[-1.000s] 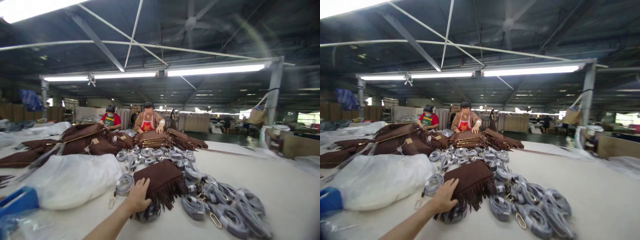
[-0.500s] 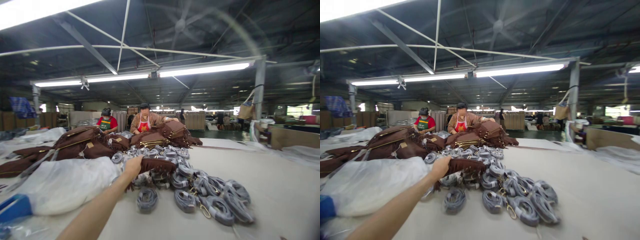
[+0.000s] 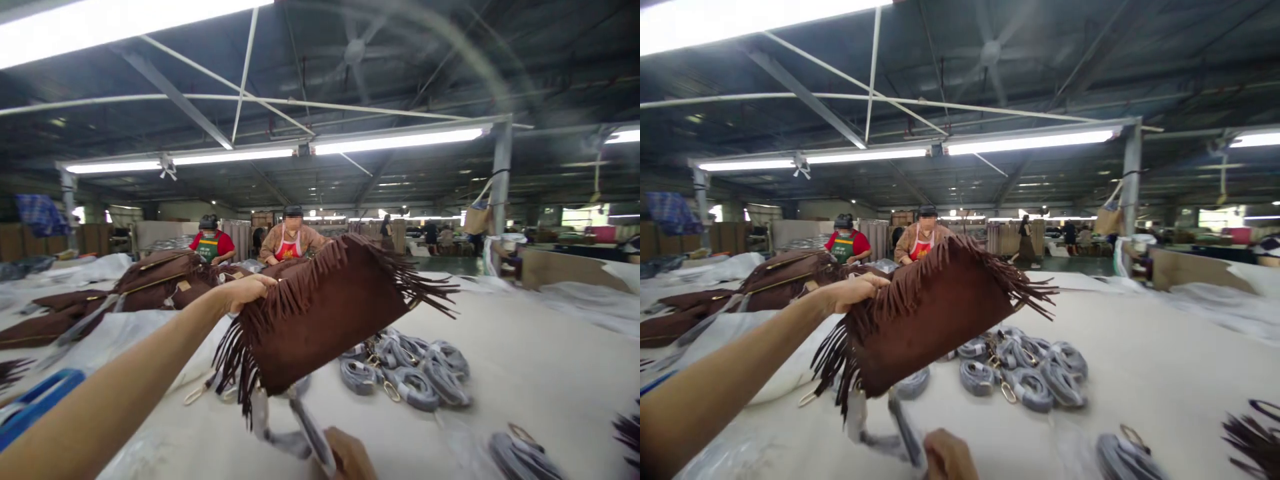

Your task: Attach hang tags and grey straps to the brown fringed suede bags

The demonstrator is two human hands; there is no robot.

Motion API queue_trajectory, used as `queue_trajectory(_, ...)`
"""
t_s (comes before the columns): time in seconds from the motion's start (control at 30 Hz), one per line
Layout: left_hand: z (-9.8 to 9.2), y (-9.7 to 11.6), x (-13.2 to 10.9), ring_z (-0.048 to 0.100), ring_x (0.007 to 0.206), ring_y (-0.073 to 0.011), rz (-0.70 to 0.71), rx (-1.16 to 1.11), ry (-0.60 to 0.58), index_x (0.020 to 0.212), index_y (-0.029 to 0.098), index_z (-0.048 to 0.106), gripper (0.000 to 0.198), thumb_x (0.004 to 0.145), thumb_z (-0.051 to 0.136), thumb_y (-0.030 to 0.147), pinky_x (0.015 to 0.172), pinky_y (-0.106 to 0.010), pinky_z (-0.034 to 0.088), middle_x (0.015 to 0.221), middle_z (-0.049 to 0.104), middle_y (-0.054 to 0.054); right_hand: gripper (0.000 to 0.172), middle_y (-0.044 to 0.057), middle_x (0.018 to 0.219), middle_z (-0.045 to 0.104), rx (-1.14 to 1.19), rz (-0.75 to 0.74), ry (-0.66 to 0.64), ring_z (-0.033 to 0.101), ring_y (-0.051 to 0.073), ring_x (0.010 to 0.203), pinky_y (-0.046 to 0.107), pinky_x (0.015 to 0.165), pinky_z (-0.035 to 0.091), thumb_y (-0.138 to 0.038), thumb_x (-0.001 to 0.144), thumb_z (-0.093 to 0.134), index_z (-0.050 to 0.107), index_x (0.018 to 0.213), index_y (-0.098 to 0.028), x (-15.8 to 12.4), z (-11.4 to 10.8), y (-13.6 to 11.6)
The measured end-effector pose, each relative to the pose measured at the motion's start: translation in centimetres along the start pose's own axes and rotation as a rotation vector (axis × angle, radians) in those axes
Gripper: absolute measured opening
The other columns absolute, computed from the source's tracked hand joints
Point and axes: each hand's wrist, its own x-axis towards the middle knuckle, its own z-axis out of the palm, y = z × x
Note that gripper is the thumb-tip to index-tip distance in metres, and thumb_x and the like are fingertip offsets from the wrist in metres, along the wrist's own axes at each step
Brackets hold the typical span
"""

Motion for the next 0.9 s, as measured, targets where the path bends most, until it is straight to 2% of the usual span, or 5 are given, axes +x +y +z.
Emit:
queue_trajectory(0.2,8.3,-9.0,-1.2,0.067,0.071,-0.0217,-0.192,0.144,0.000,0.076,0.015,0.067,0.013,0.069,0.057,0.014,0.068,-0.032,0.053,0.070,0.070,-0.002,0.026,0.006,0.074,0.065,0.353,0.209,-0.009,0.059,0.022,0.074,0.031,0.070,0.044,-0.032,0.076,0.046,0.067,0.077,-0.016,-1.1,-2.5,-2.5)
queue_trajectory(0.33,11.2,-12.4,-2.7,0.060,0.107,-0.0252,-0.203,0.342,0.137,0.098,0.014,0.065,0.024,0.078,0.052,0.011,0.099,-0.044,0.042,0.102,0.068,-0.010,0.033,0.008,0.082,0.068,0.361,0.248,-0.121,0.060,0.022,0.080,0.032,0.075,0.045,-0.039,0.079,0.047,0.069,0.084,-0.015,-1.5,-2.7,-3.8)
queue_trajectory(0.5,11.8,-11.3,-7.7,0.052,0.116,-0.0234,-0.018,0.458,0.130,0.116,0.019,0.059,0.038,0.081,0.044,0.014,0.106,-0.039,0.036,0.119,0.061,-0.010,0.045,0.009,0.084,0.070,0.323,0.297,-0.185,0.063,0.020,0.073,0.030,0.067,0.047,-0.047,0.088,0.040,0.067,0.101,-0.013,-1.9,-3.0,-6.4)
queue_trajectory(0.67,15.9,-11.1,-13.5,0.046,0.128,-0.0284,-0.086,0.552,-0.094,0.130,0.014,0.055,0.053,0.078,0.052,0.026,0.110,-0.041,0.035,0.138,0.052,-0.015,0.024,0.008,0.093,0.072,-0.230,0.229,-0.215,0.066,0.022,0.087,0.030,0.077,0.046,-0.031,0.088,0.054,0.068,0.101,-0.018,-1.5,-1.7,-10.0)
queue_trajectory(0.9,19.2,-10.0,-13.1,0.033,0.141,-0.0263,-0.270,0.690,-0.107,0.142,0.011,0.042,0.063,0.078,0.044,0.007,0.115,-0.038,0.030,0.151,0.038,-0.014,0.020,0.014,0.097,0.072,-0.729,0.077,-0.480,0.069,0.028,0.091,0.033,0.073,0.051,-0.021,0.086,0.061,0.068,0.101,-0.012,1.5,1.2,-12.7)
